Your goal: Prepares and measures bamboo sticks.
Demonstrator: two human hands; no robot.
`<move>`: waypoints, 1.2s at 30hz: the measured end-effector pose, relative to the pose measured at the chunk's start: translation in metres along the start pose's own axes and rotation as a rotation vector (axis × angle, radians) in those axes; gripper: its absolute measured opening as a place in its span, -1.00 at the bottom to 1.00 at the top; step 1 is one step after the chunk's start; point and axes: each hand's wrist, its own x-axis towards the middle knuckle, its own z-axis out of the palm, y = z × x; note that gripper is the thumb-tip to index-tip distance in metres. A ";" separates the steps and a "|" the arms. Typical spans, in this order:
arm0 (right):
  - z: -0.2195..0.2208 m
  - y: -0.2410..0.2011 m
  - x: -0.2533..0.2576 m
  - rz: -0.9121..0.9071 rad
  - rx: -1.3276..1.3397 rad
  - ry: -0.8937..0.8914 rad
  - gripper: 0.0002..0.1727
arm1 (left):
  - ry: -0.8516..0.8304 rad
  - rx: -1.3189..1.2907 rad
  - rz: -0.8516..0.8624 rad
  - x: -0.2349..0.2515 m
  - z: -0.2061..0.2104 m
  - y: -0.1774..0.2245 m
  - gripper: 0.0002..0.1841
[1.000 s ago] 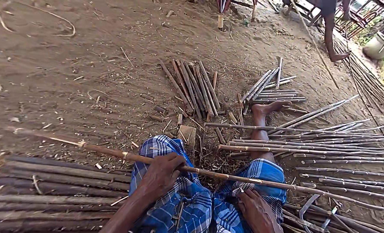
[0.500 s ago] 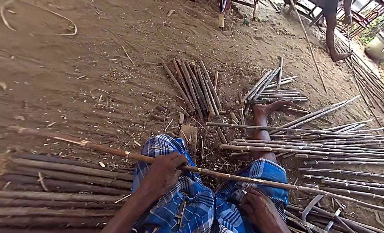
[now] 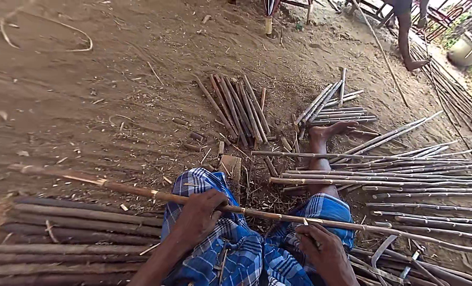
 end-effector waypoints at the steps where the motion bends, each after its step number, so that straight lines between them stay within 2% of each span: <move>1: 0.001 -0.008 0.007 0.016 0.037 0.005 -0.79 | -0.007 -0.001 -0.003 0.002 0.000 0.001 -0.79; 5: 0.018 -0.052 0.043 0.068 -0.035 -0.138 -0.63 | -0.029 -0.002 -0.004 0.004 -0.001 -0.001 -0.80; 9: 0.032 -0.077 0.071 0.043 0.405 -0.226 -0.44 | -0.048 0.009 0.032 0.004 -0.002 -0.002 -0.78; 12: 0.060 -0.086 0.101 -0.035 0.668 -0.225 -0.37 | -0.097 -0.025 0.008 0.000 -0.006 0.008 -0.48; 13: 0.072 -0.086 0.111 -0.038 0.736 -0.254 -0.33 | -0.093 -0.058 -0.009 0.002 -0.005 0.014 -0.46; 16: 0.106 -0.074 0.129 0.011 0.951 -0.309 -0.13 | -0.103 -0.110 -0.155 0.008 -0.002 0.026 -0.51; 19: 0.119 -0.071 0.130 0.084 1.147 -0.288 0.04 | -0.225 -0.050 -0.322 0.012 0.001 0.039 -0.54; 26: 0.116 -0.068 0.127 0.126 1.321 -0.207 0.18 | -0.322 -0.032 -0.257 0.020 0.010 0.049 -0.62; 28: 0.108 -0.069 0.124 0.158 1.264 -0.204 0.05 | -0.318 -0.042 -0.257 0.022 0.010 0.048 -0.65; 29: 0.097 -0.070 0.121 0.182 1.115 -0.192 -0.12 | -0.310 -0.051 -0.261 0.022 0.011 0.048 -0.66; 31: 0.071 -0.067 0.118 0.244 0.642 -0.194 -0.52 | -0.263 -0.066 -0.249 0.020 0.013 0.046 -0.65; 32: 0.062 -0.062 0.118 0.276 0.433 -0.251 -0.61 | -0.227 -0.063 -0.233 0.017 0.015 0.044 -0.65; 34: 0.057 -0.049 0.114 0.298 0.202 -0.404 -0.67 | -0.169 -0.057 -0.193 0.010 0.020 0.040 -0.67; 36: 0.061 -0.045 0.108 0.306 0.117 -0.514 -0.63 | -0.148 -0.053 -0.163 0.008 0.024 0.038 -0.67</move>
